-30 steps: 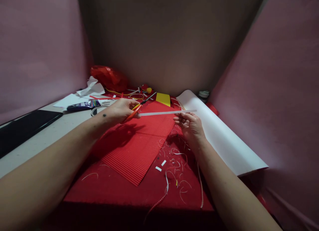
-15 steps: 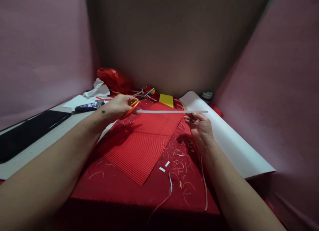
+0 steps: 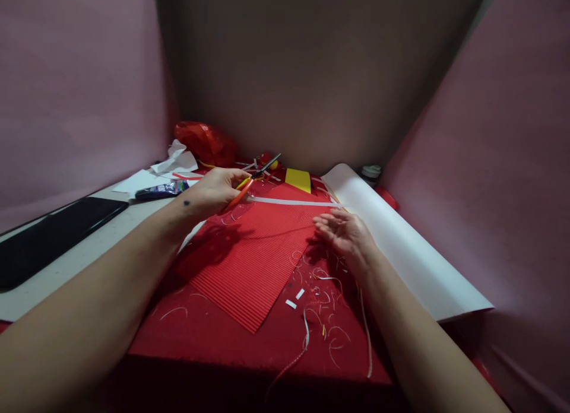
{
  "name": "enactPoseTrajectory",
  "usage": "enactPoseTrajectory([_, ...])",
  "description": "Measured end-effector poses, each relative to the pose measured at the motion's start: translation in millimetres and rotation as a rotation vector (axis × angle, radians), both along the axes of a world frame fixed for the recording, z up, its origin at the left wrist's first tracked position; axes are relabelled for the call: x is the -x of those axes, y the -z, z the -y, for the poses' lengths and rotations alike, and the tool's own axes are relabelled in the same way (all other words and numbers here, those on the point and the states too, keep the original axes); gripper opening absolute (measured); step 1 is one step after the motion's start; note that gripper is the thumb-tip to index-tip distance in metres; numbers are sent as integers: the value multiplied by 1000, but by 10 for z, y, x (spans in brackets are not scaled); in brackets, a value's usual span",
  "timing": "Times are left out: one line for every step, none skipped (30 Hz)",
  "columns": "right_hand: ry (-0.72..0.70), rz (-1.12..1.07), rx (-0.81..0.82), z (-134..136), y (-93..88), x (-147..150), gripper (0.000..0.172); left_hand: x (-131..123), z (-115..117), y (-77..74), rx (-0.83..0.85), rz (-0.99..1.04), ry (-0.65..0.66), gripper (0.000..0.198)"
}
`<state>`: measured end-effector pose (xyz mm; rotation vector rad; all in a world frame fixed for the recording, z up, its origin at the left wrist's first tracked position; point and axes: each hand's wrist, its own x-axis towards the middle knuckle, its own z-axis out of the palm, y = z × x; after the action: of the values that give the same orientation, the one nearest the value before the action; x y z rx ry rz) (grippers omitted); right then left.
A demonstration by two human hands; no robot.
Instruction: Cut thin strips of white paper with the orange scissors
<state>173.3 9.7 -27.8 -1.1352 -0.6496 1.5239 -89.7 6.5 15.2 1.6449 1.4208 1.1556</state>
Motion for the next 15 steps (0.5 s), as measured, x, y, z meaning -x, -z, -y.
enactPoseTrajectory([-111,55,-1,38,2,38,10,-11,7,-3,38,14,20,37])
enactPoseTrajectory([-195,117,-50,74,-1,75,8,-21,12,-4,58,25,36,39])
enactPoseTrajectory([-230,186,-133,104,-10,111,7,-28,16,-4,63,29,49,40])
enactPoseTrajectory([-240,265,-243,126,-29,147,7,-32,19,-4,64,25,61,40])
enactPoseTrajectory([-225,367,-353,135,-58,183,9,-36,21,-4,64,15,71,41])
enactPoseTrajectory([-196,489,-461,132,-94,222,9,-37,23,-4,63,1,79,41])
enactPoseTrajectory([-169,628,-565,115,-137,264,9,-38,24,-5,62,-17,89,41])
enactPoseTrajectory([-147,760,-669,85,-181,310,10,-38,24,-5,58,-34,95,41])
enactPoseTrajectory([-144,860,-776,45,-224,361,11,-37,25,-6,50,-48,101,42])
enactPoseTrajectory([-159,934,-872,-3,-260,414,13,-35,24,-5,37,-54,105,42])
enactPoseTrajectory([-187,974,-942,-55,-287,467,15,-32,23,-2,22,-58,110,42])
enactPoseTrajectory([-241,992,-986,-110,-302,518,18,-28,21,2,9,-67,115,41])
enactPoseTrajectory([-296,1009,-1016,-162,-305,562,19,-23,17,9,-3,-80,115,40])
enactPoseTrajectory([-343,1040,-1035,-210,-296,599,20,-17,11,19,-12,-97,113,39])
enactPoseTrajectory([-384,1085,-1057,-252,-279,626,22,-10,2,31,-19,-120,111,39])
